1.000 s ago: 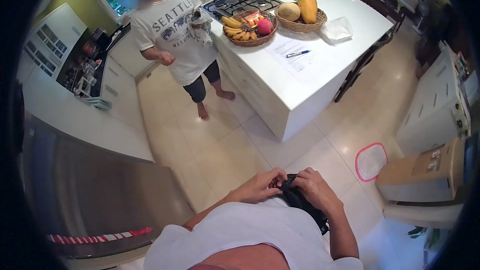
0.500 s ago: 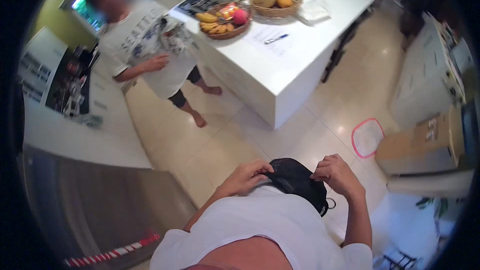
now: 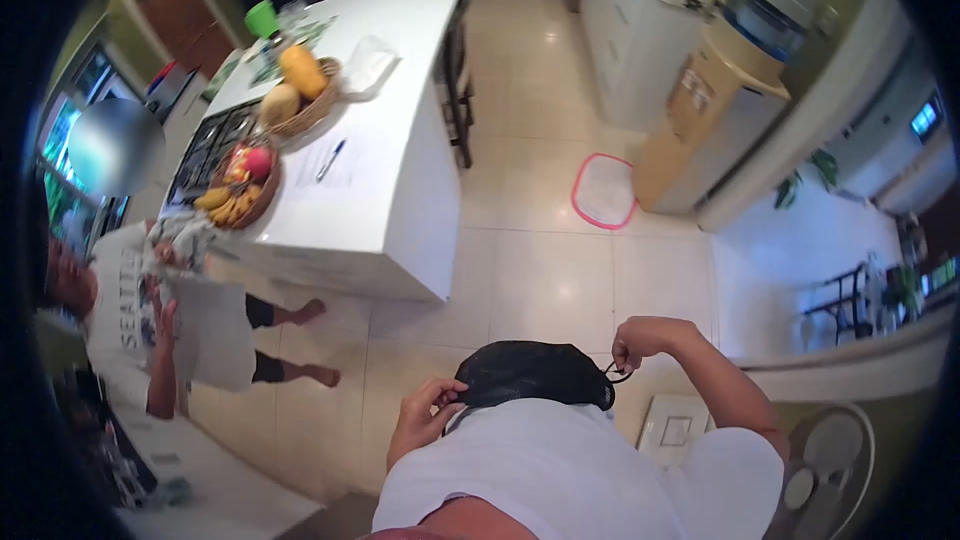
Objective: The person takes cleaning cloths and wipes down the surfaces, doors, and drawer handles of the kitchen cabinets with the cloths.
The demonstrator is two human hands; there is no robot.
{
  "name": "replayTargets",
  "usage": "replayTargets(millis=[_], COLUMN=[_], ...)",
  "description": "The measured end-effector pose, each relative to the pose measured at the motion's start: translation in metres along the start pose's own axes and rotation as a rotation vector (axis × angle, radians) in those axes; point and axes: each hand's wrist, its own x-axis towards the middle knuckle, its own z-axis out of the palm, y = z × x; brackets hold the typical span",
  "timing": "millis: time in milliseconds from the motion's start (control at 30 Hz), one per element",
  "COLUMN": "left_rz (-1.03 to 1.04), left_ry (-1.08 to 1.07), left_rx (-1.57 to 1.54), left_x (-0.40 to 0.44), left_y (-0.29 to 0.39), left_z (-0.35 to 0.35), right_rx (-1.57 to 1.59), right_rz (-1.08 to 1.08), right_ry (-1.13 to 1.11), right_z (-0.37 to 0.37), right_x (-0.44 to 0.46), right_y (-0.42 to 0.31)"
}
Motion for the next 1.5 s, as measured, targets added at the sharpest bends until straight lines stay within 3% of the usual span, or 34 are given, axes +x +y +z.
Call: replayTargets(millis=[133,167,233,367,400,467,500,567,633,800,900,1000,1100,1200,1233,1333,1367,1500], left_rz=[0.063,0.083,0.310,0.780,0.927,1.144,1.208,1.479,1.568,1.478,1.476,1.450,1.385,1.277,1.237,1.214,1.277,1.289], left_ry=[-0.117,-0.108,-0.044,0.103,0.174,0.099,-0.048,-0.152,-0.194,-0.186,-0.221,-0.250,-0.275,-0.315,-0.329,-0.365,-0.377,-0.380], left_rx=[-0.016,-0.021,-0.009,-0.237,-0.459,-0.728,-0.768,-0.718,-0.693,-0.830,-0.902,-0.966,-0.999,-1.033,-1.047,-1.118,-1.156,-1.205], left_x=[0.013,0.017,0.030,0.046,0.046,0.053,0.063,0.098,0.114,0.146,0.175,0.203,0.229,0.257,0.267,0.313,0.338,0.406], left_y=[0.003,0.007,0.025,0.111,0.130,0.170,0.186,0.194,0.206,0.241,0.254,0.268,0.281,0.291,0.291,0.291,0.290,0.288], left_z=[-0.006,-0.010,-0.030,-0.064,-0.053,-0.048,-0.055,-0.046,-0.032,0.008,0.024,0.038,0.045,0.045,0.044,0.046,0.051,0.039], right_rx=[-0.084,-0.135,-0.263,-0.263,-0.270,-0.281,-0.279,-0.239,-0.114,0.149,0.318,0.503,0.489,0.245,0.332,0.354,0.346,0.524], right_rz=[0.118,0.169,0.256,0.091,0.006,-0.163,-0.215,-0.323,-0.424,-0.457,-0.258,-0.295,-0.227,-0.337,-0.189,-0.205,-0.426,-0.084], right_ry=[0.058,0.161,0.366,0.502,0.517,0.551,0.544,0.525,0.416,-0.061,-0.351,-0.446,-0.389,-0.146,-0.131,-0.132,-0.066,-0.015], right_z=[0.030,0.033,0.032,0.012,0.007,-0.003,-0.009,-0.025,-0.045,-0.083,-0.091,-0.093,-0.102,-0.109,-0.113,-0.121,-0.112,-0.162], right_x=[0.000,-0.002,-0.008,0.005,0.013,0.032,0.043,0.053,0.070,0.112,0.138,0.139,0.121,0.106,0.095,0.101,0.120,0.081], right_y=[0.025,0.025,0.021,0.007,0.003,0.005,0.005,-0.004,-0.001,0.039,0.088,0.127,0.145,0.162,0.164,0.202,0.237,0.221])
